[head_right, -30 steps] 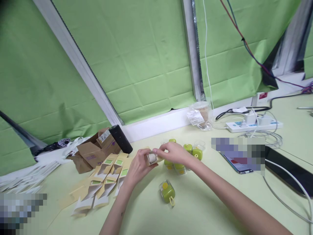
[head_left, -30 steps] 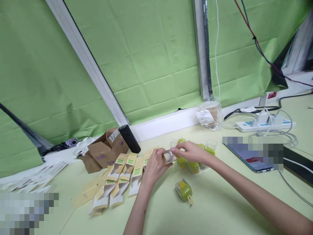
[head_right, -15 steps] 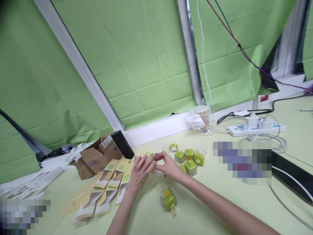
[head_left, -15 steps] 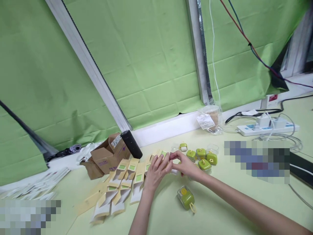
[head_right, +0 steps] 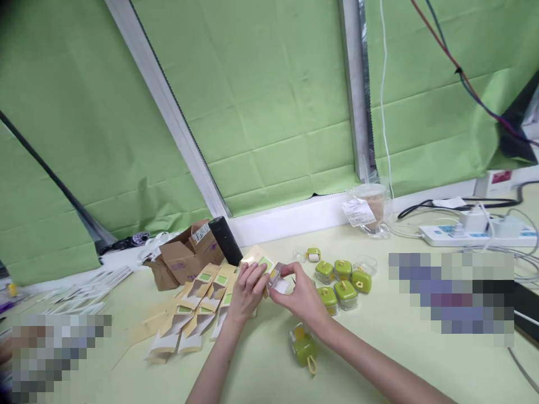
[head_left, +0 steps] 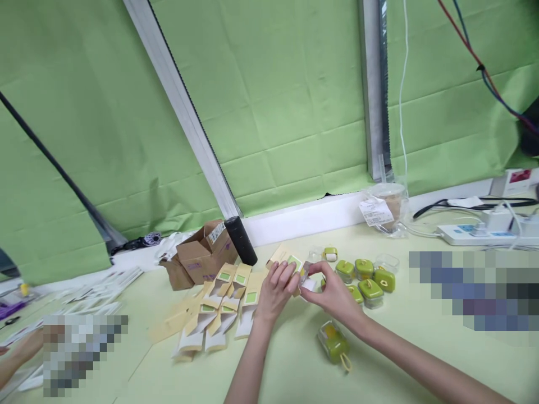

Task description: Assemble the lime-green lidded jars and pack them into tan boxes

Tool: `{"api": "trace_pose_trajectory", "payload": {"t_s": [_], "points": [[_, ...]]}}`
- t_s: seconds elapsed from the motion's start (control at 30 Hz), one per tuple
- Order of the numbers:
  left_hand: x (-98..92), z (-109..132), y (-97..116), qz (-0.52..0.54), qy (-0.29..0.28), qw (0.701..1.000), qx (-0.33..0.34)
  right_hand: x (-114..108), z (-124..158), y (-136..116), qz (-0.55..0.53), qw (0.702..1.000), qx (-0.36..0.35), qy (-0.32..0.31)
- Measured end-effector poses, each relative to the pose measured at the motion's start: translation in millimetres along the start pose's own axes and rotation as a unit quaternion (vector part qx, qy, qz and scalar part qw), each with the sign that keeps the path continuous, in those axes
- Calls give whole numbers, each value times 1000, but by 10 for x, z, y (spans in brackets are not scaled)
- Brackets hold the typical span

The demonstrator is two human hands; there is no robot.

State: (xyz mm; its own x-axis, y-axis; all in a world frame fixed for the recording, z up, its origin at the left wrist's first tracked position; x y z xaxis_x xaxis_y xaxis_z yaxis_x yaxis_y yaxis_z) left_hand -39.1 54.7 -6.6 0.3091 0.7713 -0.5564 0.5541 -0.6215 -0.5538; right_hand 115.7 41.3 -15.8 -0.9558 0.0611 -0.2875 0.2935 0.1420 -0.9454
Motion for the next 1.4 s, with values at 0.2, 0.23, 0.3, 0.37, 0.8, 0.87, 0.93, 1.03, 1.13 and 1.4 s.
{"api": "trace_pose_trajectory", "payload": {"t_s": [0.2, 0.23, 0.3, 0.37, 0.8, 0.87, 0.93, 1.03, 1.13, 1.4], "points": [[3, -22, -85, 24, -4, 996, -82, 29, -6, 23, 67, 998, 0, 7], [-5, -27, -117, 30, -8, 994, -100, 17, -27, 30, 87, 996, 3, 0], [-27, -30, -196, 44, -15, 989, -140, -36, -95, 41, 133, 991, 13, -11], [-52, -24, -283, 62, -17, 981, -182, -119, -194, 51, 186, 982, 28, -16], [-116, -57, -424, 335, 130, 848, -389, -31, -743, 160, 423, 891, 128, -104], [-105, -84, -382, 390, 159, 795, -437, 14, -779, 176, 420, 890, 142, -111], [-76, -111, -314, 449, 181, 729, -483, 18, -798, 179, 405, 895, 148, -113], [-31, -161, -200, 538, 210, 624, -527, -70, -769, 119, 361, 918, 131, -103], [-4, -206, -126, 595, 242, 534, -550, -203, -643, -49, 283, 952, 73, -95], [-28, -300, -36, 628, 304, 448, -560, -206, -243, -356, 56, 995, -27, -73]]}}
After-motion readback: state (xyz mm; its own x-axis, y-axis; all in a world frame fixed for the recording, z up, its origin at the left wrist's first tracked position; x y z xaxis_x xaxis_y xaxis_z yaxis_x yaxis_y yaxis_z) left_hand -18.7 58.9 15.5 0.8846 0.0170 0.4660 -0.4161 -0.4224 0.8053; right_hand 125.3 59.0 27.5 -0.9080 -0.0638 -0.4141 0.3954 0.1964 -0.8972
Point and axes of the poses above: each hand's wrist, its own z-axis away from the middle knuckle, its own x-axis out of the palm, y = z × x, the point moved 4 cm from there along -z, towards the middle knuckle, and after that the axes turned 11 degrees about x, right-handed, at the moved point
